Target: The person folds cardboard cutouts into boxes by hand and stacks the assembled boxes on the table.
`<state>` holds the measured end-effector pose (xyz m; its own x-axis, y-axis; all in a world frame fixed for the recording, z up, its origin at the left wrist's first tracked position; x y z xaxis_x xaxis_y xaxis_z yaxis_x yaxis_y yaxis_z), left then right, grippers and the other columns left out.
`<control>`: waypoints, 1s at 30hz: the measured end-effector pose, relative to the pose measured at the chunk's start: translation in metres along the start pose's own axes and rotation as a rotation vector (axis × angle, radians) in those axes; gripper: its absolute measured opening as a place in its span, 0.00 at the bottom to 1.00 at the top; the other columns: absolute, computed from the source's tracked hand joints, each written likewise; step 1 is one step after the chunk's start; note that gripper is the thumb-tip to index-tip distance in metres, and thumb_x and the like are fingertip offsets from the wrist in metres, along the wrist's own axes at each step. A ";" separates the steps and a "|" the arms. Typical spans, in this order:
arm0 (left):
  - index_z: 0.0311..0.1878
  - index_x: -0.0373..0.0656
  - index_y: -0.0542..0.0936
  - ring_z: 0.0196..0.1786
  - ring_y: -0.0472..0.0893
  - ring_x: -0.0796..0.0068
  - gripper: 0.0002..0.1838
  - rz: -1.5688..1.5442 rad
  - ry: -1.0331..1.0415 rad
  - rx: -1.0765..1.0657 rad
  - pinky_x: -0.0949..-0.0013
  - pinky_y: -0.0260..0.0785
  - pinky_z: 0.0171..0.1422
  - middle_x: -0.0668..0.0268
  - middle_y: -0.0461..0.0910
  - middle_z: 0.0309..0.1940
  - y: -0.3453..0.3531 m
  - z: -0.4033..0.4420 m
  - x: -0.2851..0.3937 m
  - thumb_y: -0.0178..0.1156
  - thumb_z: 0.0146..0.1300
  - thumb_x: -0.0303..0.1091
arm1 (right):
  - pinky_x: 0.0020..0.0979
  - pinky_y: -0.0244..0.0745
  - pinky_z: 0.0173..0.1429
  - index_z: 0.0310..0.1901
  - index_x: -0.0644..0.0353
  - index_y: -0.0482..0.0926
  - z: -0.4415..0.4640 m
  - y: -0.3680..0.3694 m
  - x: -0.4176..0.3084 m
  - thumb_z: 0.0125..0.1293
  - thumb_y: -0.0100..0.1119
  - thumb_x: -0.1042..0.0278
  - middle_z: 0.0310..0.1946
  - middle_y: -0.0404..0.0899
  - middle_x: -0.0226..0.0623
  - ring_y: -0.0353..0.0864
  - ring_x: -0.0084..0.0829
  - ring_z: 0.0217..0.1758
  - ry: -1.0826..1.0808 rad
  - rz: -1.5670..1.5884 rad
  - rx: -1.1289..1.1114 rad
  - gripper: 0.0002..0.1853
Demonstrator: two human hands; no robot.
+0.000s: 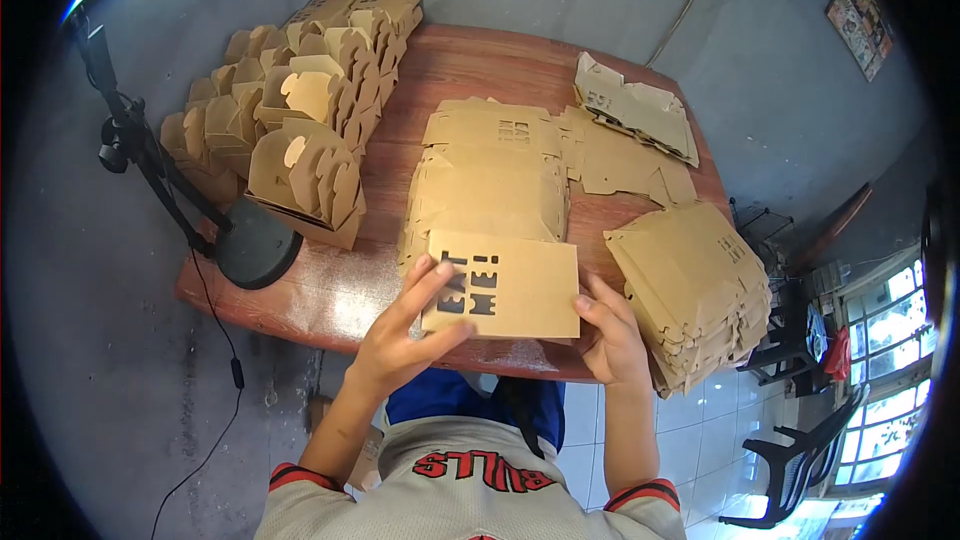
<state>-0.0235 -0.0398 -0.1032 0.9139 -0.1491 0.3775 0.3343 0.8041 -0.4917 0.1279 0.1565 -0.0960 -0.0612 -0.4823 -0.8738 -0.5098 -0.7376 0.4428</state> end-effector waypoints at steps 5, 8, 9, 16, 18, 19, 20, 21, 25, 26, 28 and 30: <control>0.55 0.44 0.78 0.66 0.70 0.39 0.24 0.073 -0.108 0.150 0.52 0.69 0.67 0.44 0.63 0.68 0.013 -0.002 -0.006 0.67 0.53 0.19 | 0.49 0.79 0.59 0.70 0.63 0.58 0.050 0.005 -0.026 0.67 0.52 0.70 0.61 0.69 0.43 0.75 0.38 0.62 -0.227 0.214 0.162 0.30; 0.58 0.35 0.73 0.59 0.77 0.44 0.25 0.009 -0.196 0.117 0.55 0.73 0.61 0.44 0.73 0.59 0.024 -0.012 -0.008 0.65 0.55 0.19 | 0.50 0.77 0.61 0.71 0.61 0.57 0.125 0.002 -0.061 0.66 0.54 0.70 0.64 0.65 0.47 0.71 0.43 0.65 -0.458 0.178 0.107 0.32; 0.57 0.35 0.74 0.57 0.78 0.45 0.24 0.011 -0.249 0.048 0.57 0.74 0.59 0.45 0.75 0.56 0.025 -0.013 -0.004 0.65 0.54 0.18 | 0.51 0.77 0.62 0.72 0.61 0.56 0.152 0.005 -0.070 0.65 0.55 0.71 0.65 0.65 0.47 0.70 0.44 0.65 -0.455 0.209 0.093 0.34; 0.39 0.36 0.78 0.36 0.81 0.60 0.10 0.032 -0.437 -0.008 0.66 0.75 0.40 0.57 0.82 0.34 0.027 -0.033 -0.009 0.61 0.52 0.15 | 0.52 0.82 0.55 0.65 0.66 0.64 0.338 0.069 -0.088 0.62 0.58 0.72 0.58 0.68 0.50 0.77 0.44 0.55 -0.396 0.097 0.186 0.29; 0.40 0.36 0.78 0.34 0.82 0.60 0.11 0.052 -0.451 0.015 0.66 0.75 0.38 0.57 0.81 0.34 0.028 -0.037 -0.011 0.60 0.52 0.15 | 0.51 0.84 0.52 0.63 0.66 0.64 0.385 0.088 -0.083 0.62 0.59 0.71 0.52 0.71 0.48 0.80 0.41 0.49 -0.366 0.077 0.132 0.28; 0.42 0.35 0.79 0.33 0.82 0.60 0.13 0.062 -0.448 0.025 0.66 0.76 0.38 0.55 0.81 0.35 0.029 -0.039 -0.014 0.60 0.51 0.15 | 0.51 0.84 0.53 0.63 0.66 0.64 0.402 0.097 -0.083 0.62 0.58 0.71 0.52 0.71 0.48 0.80 0.40 0.49 -0.326 0.065 0.102 0.28; 0.44 0.35 0.80 0.32 0.82 0.60 0.15 0.071 -0.447 0.032 0.66 0.77 0.37 0.54 0.81 0.36 0.031 -0.040 -0.017 0.60 0.51 0.14 | 0.50 0.84 0.53 0.63 0.67 0.63 0.418 0.104 -0.082 0.63 0.58 0.70 0.52 0.70 0.49 0.80 0.40 0.49 -0.284 0.053 0.074 0.28; 0.41 0.36 0.80 0.31 0.82 0.62 0.13 0.083 -0.480 0.059 0.67 0.76 0.38 0.58 0.81 0.31 0.031 -0.037 -0.017 0.59 0.51 0.14 | 0.50 0.84 0.54 0.64 0.67 0.61 0.430 0.110 -0.081 0.63 0.57 0.70 0.54 0.69 0.51 0.80 0.42 0.51 -0.275 0.054 0.067 0.29; 0.42 0.33 0.79 0.31 0.83 0.63 0.09 0.105 -0.561 0.031 0.66 0.77 0.38 0.55 0.82 0.30 0.028 -0.027 -0.014 0.57 0.57 0.17 | 0.50 0.82 0.56 0.64 0.68 0.60 0.460 0.112 -0.089 0.64 0.55 0.68 0.57 0.67 0.50 0.78 0.47 0.55 -0.275 0.156 0.061 0.28; 0.43 0.31 0.79 0.32 0.83 0.61 0.09 0.095 -0.570 0.023 0.65 0.77 0.38 0.51 0.82 0.32 0.026 -0.025 -0.013 0.57 0.59 0.17 | 0.50 0.82 0.56 0.64 0.69 0.60 0.461 0.109 -0.092 0.65 0.55 0.67 0.57 0.67 0.50 0.77 0.47 0.56 -0.266 0.195 0.027 0.28; 0.45 0.31 0.78 0.34 0.82 0.64 0.11 0.082 -0.581 -0.004 0.68 0.76 0.41 0.52 0.81 0.35 0.024 -0.017 -0.013 0.55 0.58 0.14 | 0.50 0.81 0.57 0.64 0.70 0.60 0.469 0.099 -0.093 0.66 0.54 0.66 0.58 0.66 0.51 0.76 0.48 0.57 -0.256 0.270 -0.032 0.28; 0.44 0.31 0.79 0.34 0.82 0.64 0.11 0.045 -0.604 0.000 0.67 0.76 0.42 0.52 0.81 0.35 0.025 -0.014 -0.015 0.55 0.58 0.14 | 0.49 0.81 0.58 0.64 0.70 0.60 0.475 0.092 -0.091 0.66 0.53 0.65 0.58 0.66 0.51 0.75 0.48 0.58 -0.239 0.254 -0.026 0.28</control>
<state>-0.0253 -0.0252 -0.1324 0.6351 0.2381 0.7348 0.2985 0.8017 -0.5178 -0.3208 0.3570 -0.0716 -0.3839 -0.5302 -0.7560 -0.4310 -0.6212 0.6545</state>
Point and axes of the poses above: each hand's wrist, its own z-axis towards the middle knuckle, its own y-axis out of the palm, x = y × z, the point moved 3 cm from there along z, towards the middle knuckle
